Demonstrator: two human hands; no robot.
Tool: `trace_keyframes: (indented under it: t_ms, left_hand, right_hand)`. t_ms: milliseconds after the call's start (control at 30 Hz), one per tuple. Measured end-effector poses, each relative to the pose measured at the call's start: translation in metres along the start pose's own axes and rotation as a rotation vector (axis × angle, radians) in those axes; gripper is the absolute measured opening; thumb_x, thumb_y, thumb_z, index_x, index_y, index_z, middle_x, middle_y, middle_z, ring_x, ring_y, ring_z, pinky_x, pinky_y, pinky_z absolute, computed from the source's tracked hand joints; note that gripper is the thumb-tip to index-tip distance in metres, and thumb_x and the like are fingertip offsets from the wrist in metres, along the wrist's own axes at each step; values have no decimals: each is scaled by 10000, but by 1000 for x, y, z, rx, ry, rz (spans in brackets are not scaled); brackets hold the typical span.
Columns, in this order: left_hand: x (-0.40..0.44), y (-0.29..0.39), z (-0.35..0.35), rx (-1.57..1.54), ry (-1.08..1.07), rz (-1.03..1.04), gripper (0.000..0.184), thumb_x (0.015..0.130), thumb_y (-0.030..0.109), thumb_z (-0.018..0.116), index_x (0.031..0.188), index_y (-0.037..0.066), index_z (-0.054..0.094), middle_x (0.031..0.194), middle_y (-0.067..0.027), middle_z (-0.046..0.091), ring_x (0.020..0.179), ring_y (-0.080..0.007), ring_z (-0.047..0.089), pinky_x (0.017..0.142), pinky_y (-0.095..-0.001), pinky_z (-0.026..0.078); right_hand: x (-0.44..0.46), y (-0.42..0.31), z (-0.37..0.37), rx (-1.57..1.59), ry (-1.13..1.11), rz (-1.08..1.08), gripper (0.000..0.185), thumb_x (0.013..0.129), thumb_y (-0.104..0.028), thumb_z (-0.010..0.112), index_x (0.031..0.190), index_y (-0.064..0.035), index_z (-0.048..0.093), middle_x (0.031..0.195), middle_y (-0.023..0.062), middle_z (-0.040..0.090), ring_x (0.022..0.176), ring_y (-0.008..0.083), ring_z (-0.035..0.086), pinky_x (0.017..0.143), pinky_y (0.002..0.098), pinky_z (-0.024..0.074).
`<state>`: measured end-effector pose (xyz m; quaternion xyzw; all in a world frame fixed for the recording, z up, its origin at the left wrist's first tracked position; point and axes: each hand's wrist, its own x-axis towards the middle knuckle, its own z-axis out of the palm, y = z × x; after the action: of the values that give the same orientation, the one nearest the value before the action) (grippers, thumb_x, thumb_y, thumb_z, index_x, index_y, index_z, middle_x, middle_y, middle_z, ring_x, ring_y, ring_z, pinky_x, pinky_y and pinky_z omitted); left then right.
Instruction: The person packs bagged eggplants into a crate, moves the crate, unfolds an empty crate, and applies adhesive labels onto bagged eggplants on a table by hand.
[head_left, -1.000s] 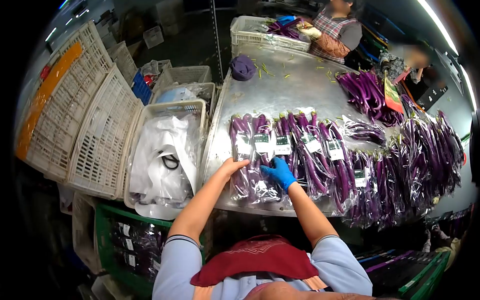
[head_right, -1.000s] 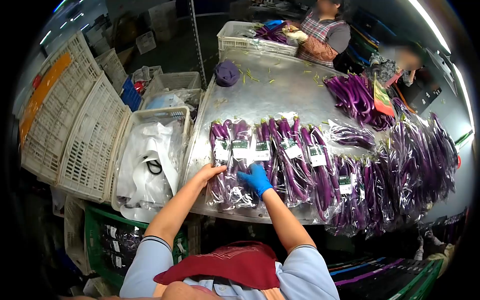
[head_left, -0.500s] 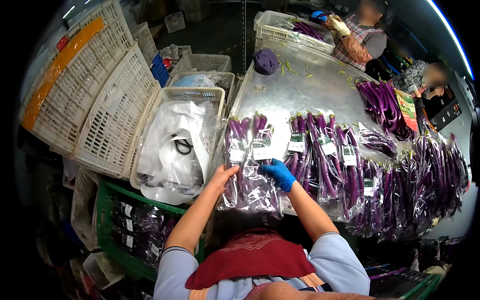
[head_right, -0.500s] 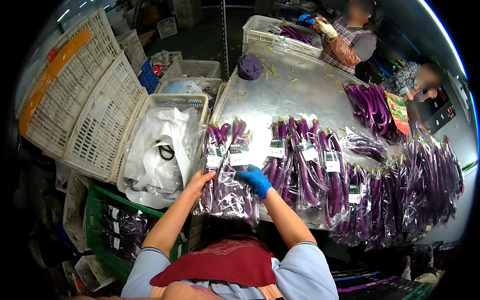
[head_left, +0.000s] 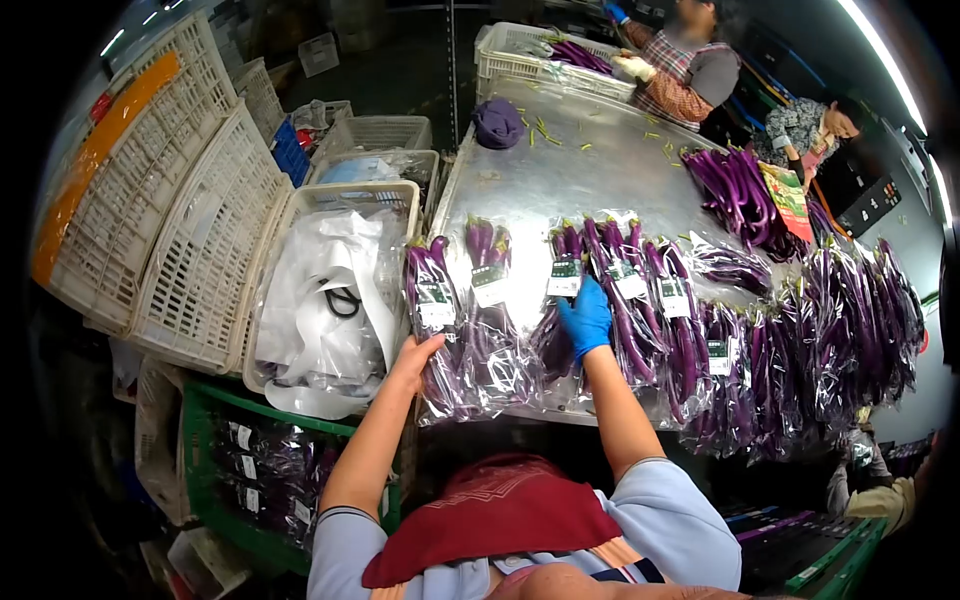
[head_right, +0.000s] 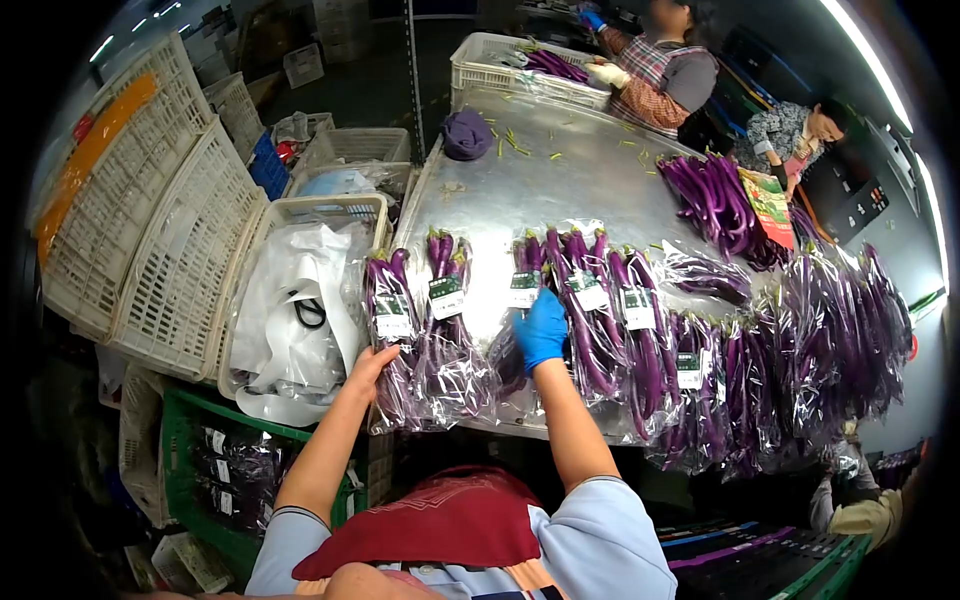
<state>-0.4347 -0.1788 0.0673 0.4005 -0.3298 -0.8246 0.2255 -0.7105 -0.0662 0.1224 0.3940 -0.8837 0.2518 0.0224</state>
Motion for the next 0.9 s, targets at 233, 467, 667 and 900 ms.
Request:
trace_keyframes:
  t_ms: [233, 467, 667, 900]
  left_hand:
    - [-6, 20, 8, 93, -29, -25, 301, 759, 122, 599, 1014, -8, 505, 870, -83, 586, 720, -185, 593, 626, -323, 505]
    - [6, 25, 22, 43, -71, -54, 366, 737, 135, 653, 1046, 12, 499, 915, -97, 592, 782, -193, 594, 674, -334, 497]
    - [-9, 3, 37, -19, -26, 54, 360, 717, 102, 659, 1028, 14, 502, 917, -90, 584, 791, -182, 585, 673, -320, 500]
    - [-120, 1, -1, -43, 36, 497, 539, 692, 117, 691, 1154, 47, 422, 1023, -46, 522, 936, -147, 493, 832, -278, 401]
  right_hand:
    - [6, 36, 62, 834, -606, 150, 541, 678, -192, 685, 1124, -11, 439, 890, 89, 593, 761, 152, 560, 665, 281, 453]
    - [-18, -22, 50, 1339, -760, 233, 626, 739, -112, 624, 1272, -63, 298, 1101, 71, 501, 953, 140, 493, 777, 255, 415]
    - [-33, -8, 74, 1471, -747, 306, 759, 707, -15, 603, 1334, -115, 186, 1204, 70, 420, 1001, 166, 478, 702, 249, 447]
    - [-95, -108, -15, 1372, -778, 149, 612, 708, 54, 553, 1257, -52, 304, 1125, 92, 489, 960, 188, 523, 789, 291, 452]
